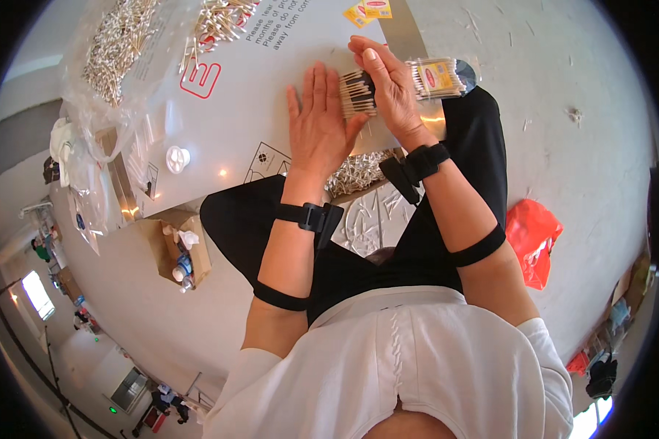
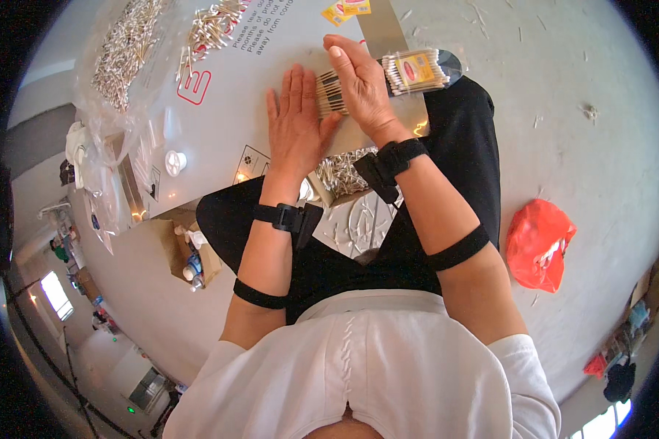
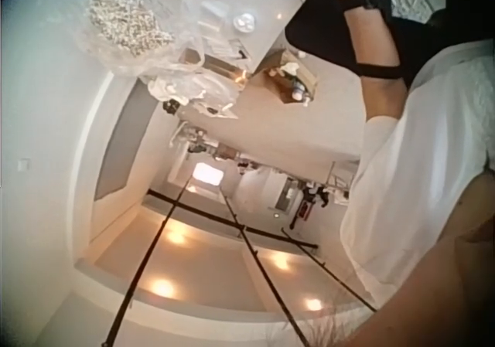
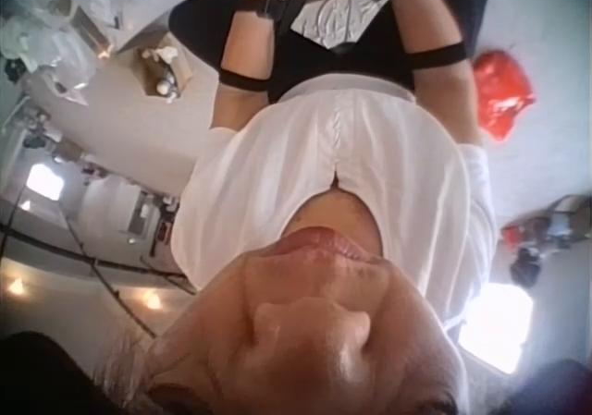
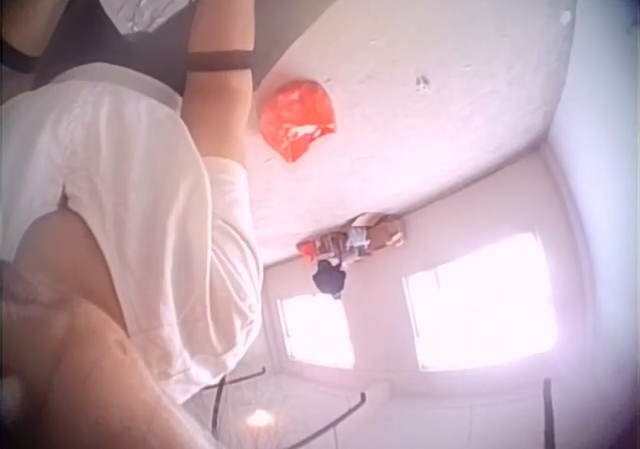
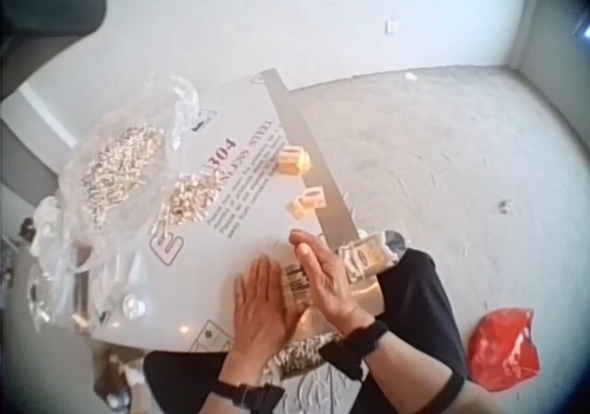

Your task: Packing bulk cotton swabs into plastic packaging and applying stickers.

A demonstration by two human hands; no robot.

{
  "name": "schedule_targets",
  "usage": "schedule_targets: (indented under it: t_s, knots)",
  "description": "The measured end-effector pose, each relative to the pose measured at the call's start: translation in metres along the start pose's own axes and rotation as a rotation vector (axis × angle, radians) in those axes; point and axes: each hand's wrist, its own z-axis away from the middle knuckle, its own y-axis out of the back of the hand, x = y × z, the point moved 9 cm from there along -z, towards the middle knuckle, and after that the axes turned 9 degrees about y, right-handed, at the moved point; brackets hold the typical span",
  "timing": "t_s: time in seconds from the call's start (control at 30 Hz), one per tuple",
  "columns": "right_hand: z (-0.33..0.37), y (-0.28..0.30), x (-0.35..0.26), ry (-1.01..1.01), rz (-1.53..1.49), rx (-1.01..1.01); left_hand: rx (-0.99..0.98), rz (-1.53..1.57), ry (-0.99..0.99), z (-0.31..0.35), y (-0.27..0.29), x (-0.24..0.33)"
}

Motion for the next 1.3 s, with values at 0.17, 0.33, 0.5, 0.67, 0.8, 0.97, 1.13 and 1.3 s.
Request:
schedule_targets:
  t_s: [0.17,0.33,0.5,0.67,0.8,0.97,1.13,1.3]
  knots:
    - [0.006,-0.003,0.002,-0.042,0.117,-0.085,0.005,0.074,0.005,0.001,0.004,0.000]
    - [0.009,-0.001,0.002,-0.059,0.002,-0.029,0.034,0.025,0.022,0.000,0.002,0.000]
    - [0.020,0.008,-0.002,0.012,-0.007,0.086,0.208,0.447,0.112,0.002,0.018,-0.008]
    - [0.024,-0.001,-0.004,0.077,0.018,0.115,0.325,1.278,0.384,-0.002,0.013,-0.032]
    - [0.021,-0.007,-0.001,0.050,-0.025,0.113,0.289,1.374,0.366,-0.007,0.005,-0.027]
    - [0.019,-0.007,0.000,0.043,-0.045,0.108,0.374,1.633,0.384,-0.005,0.000,-0.043]
    - [0.016,0.002,0.007,-0.042,-0.218,0.169,0.469,1.675,0.441,0.001,0.001,-0.059]
    - [0.015,-0.003,0.005,-0.026,-0.142,0.109,0.446,1.668,0.459,-0.003,-0.004,-0.054]
